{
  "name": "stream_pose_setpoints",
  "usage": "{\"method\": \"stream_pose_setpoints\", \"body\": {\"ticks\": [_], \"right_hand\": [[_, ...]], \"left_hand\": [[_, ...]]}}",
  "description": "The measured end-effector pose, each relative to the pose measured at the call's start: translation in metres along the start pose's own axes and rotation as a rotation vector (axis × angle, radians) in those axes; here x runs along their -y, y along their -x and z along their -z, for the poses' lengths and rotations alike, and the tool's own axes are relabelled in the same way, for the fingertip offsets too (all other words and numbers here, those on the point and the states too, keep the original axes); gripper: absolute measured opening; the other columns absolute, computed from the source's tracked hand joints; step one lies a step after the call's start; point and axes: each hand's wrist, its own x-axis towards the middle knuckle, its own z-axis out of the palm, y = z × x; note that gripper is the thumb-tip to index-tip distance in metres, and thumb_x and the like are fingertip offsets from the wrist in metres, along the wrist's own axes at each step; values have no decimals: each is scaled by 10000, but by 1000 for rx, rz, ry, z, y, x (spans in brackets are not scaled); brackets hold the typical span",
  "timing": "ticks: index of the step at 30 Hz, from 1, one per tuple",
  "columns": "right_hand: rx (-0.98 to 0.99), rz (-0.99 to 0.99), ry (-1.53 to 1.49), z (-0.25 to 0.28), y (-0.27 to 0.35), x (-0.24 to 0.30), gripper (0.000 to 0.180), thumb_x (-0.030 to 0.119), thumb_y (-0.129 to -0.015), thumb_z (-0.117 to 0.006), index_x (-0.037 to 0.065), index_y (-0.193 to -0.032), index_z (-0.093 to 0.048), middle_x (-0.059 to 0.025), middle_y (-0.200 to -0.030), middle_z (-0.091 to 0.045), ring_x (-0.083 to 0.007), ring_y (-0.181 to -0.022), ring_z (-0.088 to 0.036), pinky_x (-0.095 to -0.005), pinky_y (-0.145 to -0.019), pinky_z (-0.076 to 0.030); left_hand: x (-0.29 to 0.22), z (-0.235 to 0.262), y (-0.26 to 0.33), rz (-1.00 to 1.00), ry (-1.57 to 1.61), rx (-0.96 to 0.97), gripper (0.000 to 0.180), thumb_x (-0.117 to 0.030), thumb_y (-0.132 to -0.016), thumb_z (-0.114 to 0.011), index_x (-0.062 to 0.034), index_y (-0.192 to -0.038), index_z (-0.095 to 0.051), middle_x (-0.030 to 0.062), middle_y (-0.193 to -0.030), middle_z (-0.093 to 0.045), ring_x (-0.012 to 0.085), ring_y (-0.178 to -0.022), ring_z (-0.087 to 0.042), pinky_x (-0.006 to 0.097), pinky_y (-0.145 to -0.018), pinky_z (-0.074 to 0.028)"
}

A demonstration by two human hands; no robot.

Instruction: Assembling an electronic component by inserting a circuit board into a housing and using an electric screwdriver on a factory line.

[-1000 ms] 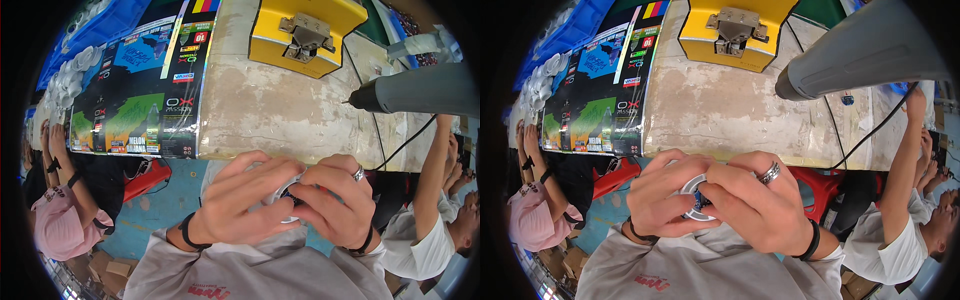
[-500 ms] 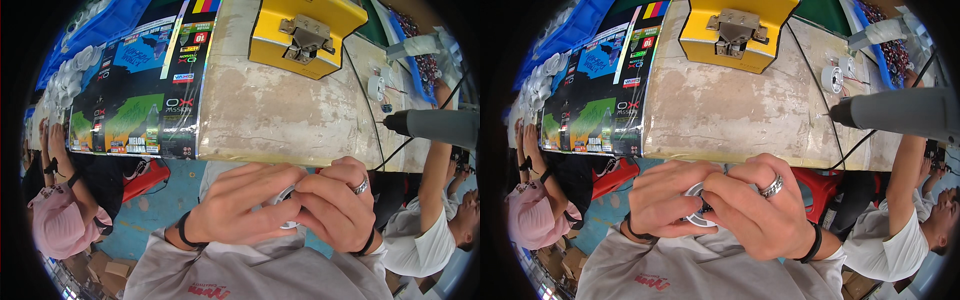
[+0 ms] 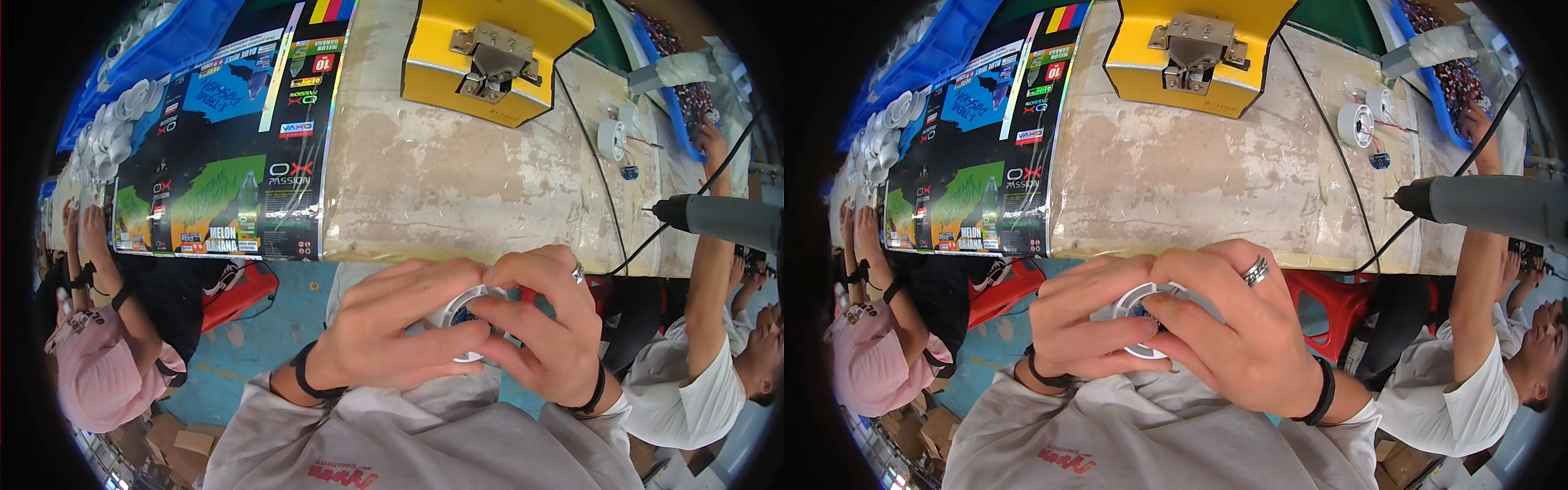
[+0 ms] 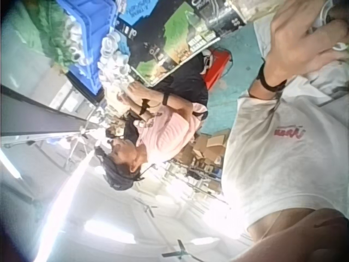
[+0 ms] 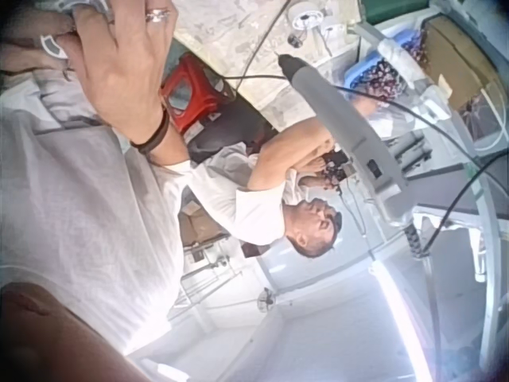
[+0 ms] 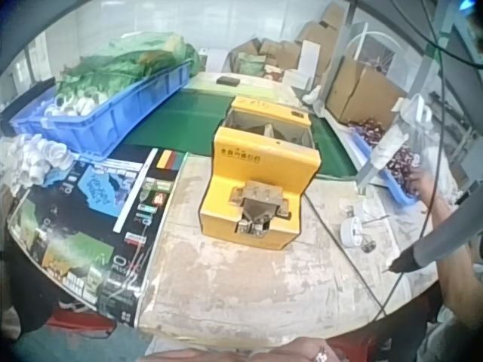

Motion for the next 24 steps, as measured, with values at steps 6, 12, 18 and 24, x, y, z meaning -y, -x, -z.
{"method": "stream_pose_setpoints", "body": {"ticks": [6,12,18,24], "right_hand": [[16,-43,-11,2,3,1,361,199,-579,-796,43,-880,-673,-89,-999,-599,-238,-808,-538,-330,-644,-432],[74,-99,-94,8,4,8,307,91,-613,-765,6,-884,-650,-91,-1053,-576,-257,-848,-538,-355,-741,-431],[64,-126,-139,2,6,10,291,102,-635,-767,24,-892,-656,-81,-1056,-565,-255,-846,-536,-360,-756,-421],[44,-140,-120,-4,6,13,293,109,-640,-768,28,-901,-662,-77,-1057,-563,-258,-852,-536,-373,-754,-417]], "left_hand": [[-2,-1,0,69,132,41,355,-213,-611,-824,-7,-850,-661,234,-1027,-613,330,-763,-636,346,-625,-520],[0,-4,3,71,197,24,341,-248,-641,-815,-3,-835,-676,232,-1029,-624,322,-761,-642,339,-629,-523],[-2,-2,10,49,170,16,350,-246,-630,-819,-8,-845,-680,218,-1031,-628,306,-748,-642,328,-605,-510],[-3,1,11,56,139,17,349,-195,-595,-832,-27,-861,-681,199,-1052,-619,287,-725,-636,324,-591,-507]]}}
